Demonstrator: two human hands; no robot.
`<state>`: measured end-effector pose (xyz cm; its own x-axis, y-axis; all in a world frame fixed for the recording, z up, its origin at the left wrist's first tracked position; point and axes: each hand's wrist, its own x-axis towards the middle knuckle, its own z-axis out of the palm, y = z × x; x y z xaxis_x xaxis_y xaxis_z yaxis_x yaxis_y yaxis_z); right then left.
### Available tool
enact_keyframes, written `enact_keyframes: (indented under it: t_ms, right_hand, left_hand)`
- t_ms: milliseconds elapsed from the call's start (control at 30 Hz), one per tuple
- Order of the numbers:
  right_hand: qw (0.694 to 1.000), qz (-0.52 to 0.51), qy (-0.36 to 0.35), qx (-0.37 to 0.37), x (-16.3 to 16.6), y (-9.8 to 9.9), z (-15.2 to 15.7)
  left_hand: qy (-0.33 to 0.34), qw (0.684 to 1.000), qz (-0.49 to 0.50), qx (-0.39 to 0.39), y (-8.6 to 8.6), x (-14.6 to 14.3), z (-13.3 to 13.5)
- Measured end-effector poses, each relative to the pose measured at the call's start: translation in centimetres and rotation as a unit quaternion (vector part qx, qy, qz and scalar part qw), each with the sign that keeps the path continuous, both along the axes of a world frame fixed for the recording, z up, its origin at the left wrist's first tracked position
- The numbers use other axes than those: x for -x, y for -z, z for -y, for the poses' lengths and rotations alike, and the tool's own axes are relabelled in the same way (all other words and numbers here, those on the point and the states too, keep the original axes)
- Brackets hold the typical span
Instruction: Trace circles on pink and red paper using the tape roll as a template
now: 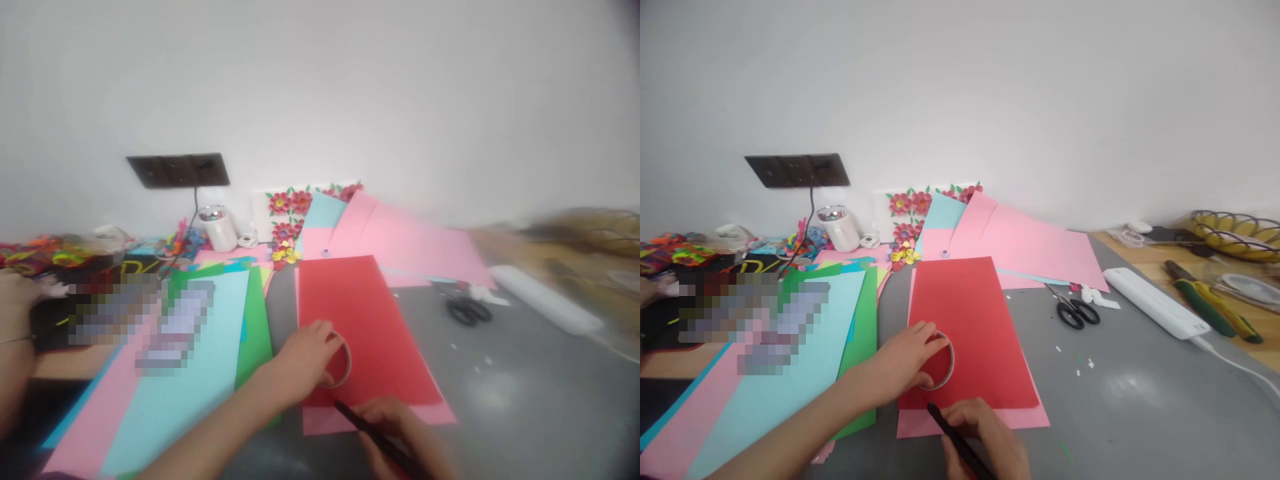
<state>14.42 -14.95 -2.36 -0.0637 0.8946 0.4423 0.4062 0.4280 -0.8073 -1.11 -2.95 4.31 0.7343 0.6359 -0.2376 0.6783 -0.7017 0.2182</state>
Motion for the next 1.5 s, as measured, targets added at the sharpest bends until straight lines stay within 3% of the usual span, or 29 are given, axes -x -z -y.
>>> enact_keyframes:
  t_ms: [333, 467, 567, 800, 967, 1167, 1500]
  right_hand:
    - [0.998, 0.041, 0.012, -0.04, 0.4, 0.0, -0.7]
    - [0.999, -0.002, 0.045, -0.008, 0.4, 0.0, -0.7]
    - [0.999, -0.019, 0.03, 0.022, 0.1, 0.0, -0.7]
    - [0.997, -0.001, 0.045, 0.055, -2.4, -0.2, -1.8]
    - [0.996, 0.087, 0.015, 0.01, -4.4, -0.6, -2.6]
    - [0.997, 0.038, 0.04, -0.059, -1.5, -1.3, -1.2]
    - [0.971, 0.153, 0.019, -0.182, 2.1, 1.6, -1.2]
  left_hand:
    - [-0.002, 1.0, -0.002, 0.0, -0.1, -0.2, 0.0]
    - [-0.001, 1.0, -0.005, -0.009, 0.0, -0.3, 0.0]
    - [-0.001, 1.0, -0.011, -0.005, -0.1, -0.4, 0.1]
    - [-0.004, 1.0, -0.024, 0.005, -0.8, -0.6, 0.1]
    - [0.002, 1.0, -0.015, -0.005, -0.4, -0.5, -0.1]
    - [0.009, 1.0, 0.015, 0.006, -0.7, 0.2, -0.4]
    - [0.03, 0.999, 0.041, 0.015, -0.4, 0.7, -0.9]
